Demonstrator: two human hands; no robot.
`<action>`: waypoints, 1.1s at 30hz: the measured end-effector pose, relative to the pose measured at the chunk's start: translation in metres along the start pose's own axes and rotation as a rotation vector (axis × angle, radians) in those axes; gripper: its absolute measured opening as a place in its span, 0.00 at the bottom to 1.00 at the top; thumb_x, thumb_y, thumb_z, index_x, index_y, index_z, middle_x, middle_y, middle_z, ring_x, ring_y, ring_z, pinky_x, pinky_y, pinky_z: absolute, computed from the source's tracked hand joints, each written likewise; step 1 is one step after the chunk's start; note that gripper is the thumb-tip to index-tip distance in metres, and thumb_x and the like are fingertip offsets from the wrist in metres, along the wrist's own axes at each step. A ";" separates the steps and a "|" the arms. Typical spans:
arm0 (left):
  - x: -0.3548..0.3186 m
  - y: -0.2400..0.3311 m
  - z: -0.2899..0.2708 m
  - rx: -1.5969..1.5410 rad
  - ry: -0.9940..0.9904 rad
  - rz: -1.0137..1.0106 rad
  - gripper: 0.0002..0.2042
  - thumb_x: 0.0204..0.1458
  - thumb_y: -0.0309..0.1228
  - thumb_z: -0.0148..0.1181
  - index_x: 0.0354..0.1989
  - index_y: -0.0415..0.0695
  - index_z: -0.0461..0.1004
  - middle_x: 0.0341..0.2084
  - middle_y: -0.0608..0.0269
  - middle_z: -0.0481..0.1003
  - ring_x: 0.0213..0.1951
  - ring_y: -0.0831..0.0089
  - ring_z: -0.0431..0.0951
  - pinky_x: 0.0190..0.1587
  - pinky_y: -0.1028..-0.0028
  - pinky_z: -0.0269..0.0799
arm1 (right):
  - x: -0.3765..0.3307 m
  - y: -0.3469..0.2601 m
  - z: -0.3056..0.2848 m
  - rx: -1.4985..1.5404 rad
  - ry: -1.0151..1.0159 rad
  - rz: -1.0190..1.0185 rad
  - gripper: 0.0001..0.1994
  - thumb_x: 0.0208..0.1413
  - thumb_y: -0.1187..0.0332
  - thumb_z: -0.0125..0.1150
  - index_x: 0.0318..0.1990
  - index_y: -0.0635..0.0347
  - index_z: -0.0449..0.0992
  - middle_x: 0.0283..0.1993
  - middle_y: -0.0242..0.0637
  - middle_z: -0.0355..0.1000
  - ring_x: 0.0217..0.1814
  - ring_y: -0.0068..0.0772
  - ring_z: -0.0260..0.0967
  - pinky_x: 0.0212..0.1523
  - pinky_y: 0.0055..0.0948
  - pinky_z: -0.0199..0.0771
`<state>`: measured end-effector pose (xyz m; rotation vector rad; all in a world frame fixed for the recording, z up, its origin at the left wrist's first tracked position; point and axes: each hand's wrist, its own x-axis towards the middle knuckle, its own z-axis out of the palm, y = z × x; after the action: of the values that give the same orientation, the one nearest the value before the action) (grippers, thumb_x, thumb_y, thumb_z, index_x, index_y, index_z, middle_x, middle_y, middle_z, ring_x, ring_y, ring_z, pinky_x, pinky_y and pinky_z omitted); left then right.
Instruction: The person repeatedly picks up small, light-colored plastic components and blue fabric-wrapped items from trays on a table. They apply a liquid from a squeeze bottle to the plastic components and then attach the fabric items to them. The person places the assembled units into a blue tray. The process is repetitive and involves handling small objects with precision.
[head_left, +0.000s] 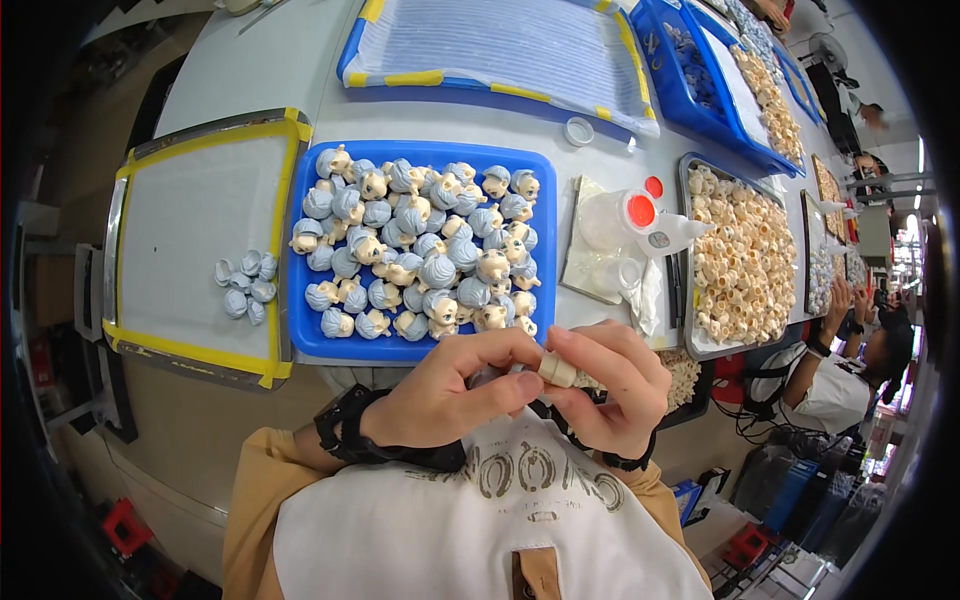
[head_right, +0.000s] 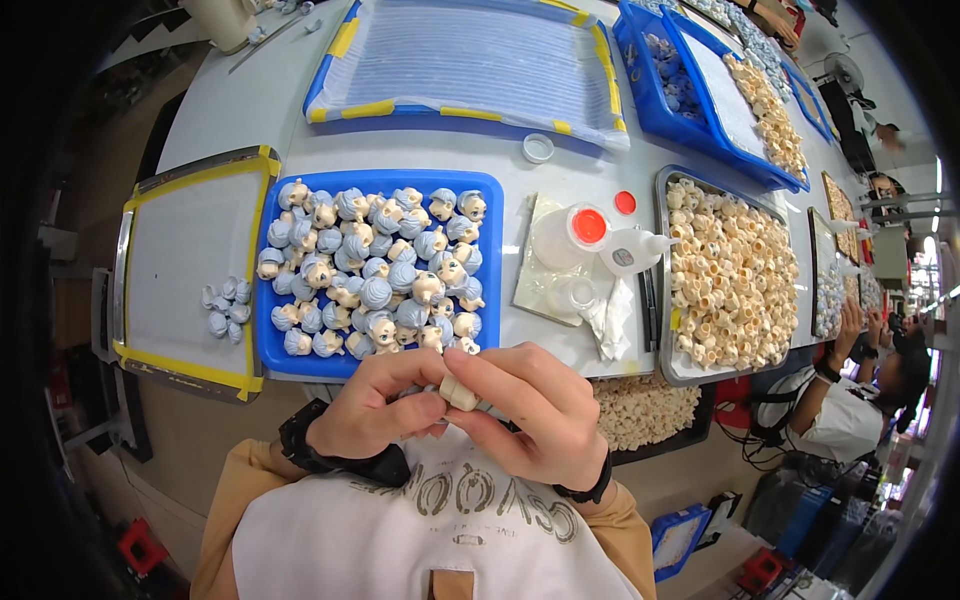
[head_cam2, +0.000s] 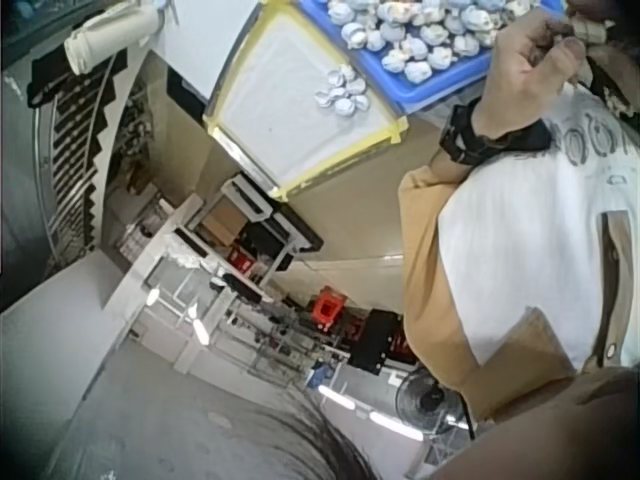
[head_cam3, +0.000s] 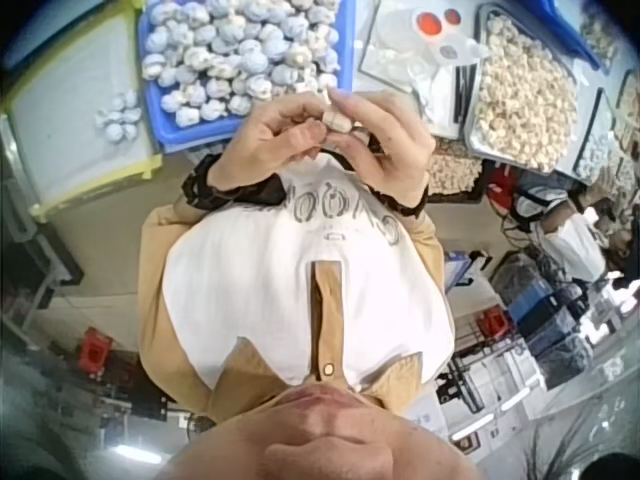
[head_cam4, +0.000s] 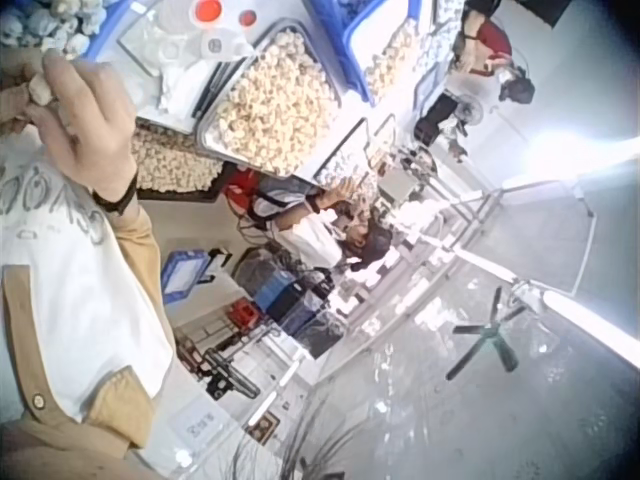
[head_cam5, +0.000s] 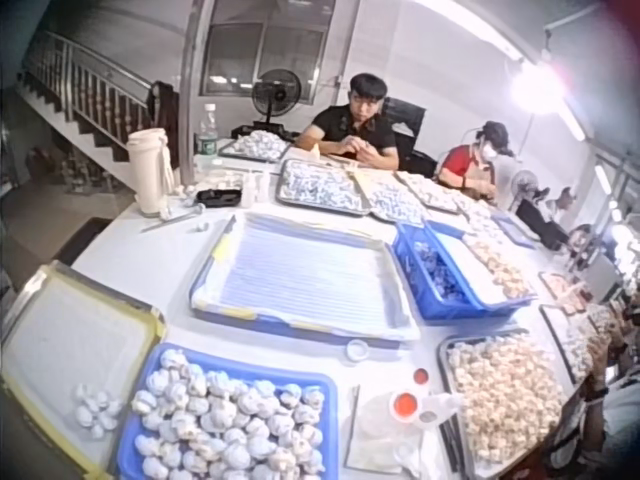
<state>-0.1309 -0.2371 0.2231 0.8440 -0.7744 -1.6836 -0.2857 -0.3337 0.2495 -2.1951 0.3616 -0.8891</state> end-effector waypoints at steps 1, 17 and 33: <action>0.000 0.001 0.000 0.005 -0.007 -0.009 0.15 0.55 0.36 0.52 0.45 0.39 0.66 0.29 0.65 0.71 0.28 0.84 0.70 0.28 0.84 0.64 | -0.001 0.000 0.000 0.033 0.042 0.015 0.20 0.35 0.75 0.68 0.42 0.66 0.74 0.32 0.41 0.72 0.26 0.33 0.69 0.24 0.27 0.68; 0.001 -0.002 -0.003 -0.099 0.140 0.118 0.18 0.58 0.41 0.48 0.46 0.38 0.66 0.21 0.67 0.71 0.18 0.91 0.62 0.20 0.89 0.56 | -0.015 0.026 -0.049 -0.465 0.238 0.425 0.13 0.43 0.80 0.60 0.40 0.63 0.75 0.33 0.38 0.69 0.32 0.25 0.65 0.32 0.22 0.65; 0.001 -0.004 -0.002 -0.055 0.148 0.185 0.14 0.58 0.39 0.47 0.45 0.42 0.62 0.22 0.68 0.69 0.19 0.89 0.62 0.21 0.88 0.56 | -0.010 0.039 -0.042 -0.602 0.057 0.329 0.17 0.43 0.79 0.60 0.44 0.61 0.74 0.35 0.41 0.67 0.35 0.37 0.65 0.35 0.30 0.66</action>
<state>-0.1320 -0.2373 0.2185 0.8225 -0.6801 -1.4558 -0.3215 -0.3783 0.2376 -2.5332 1.1019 -0.7183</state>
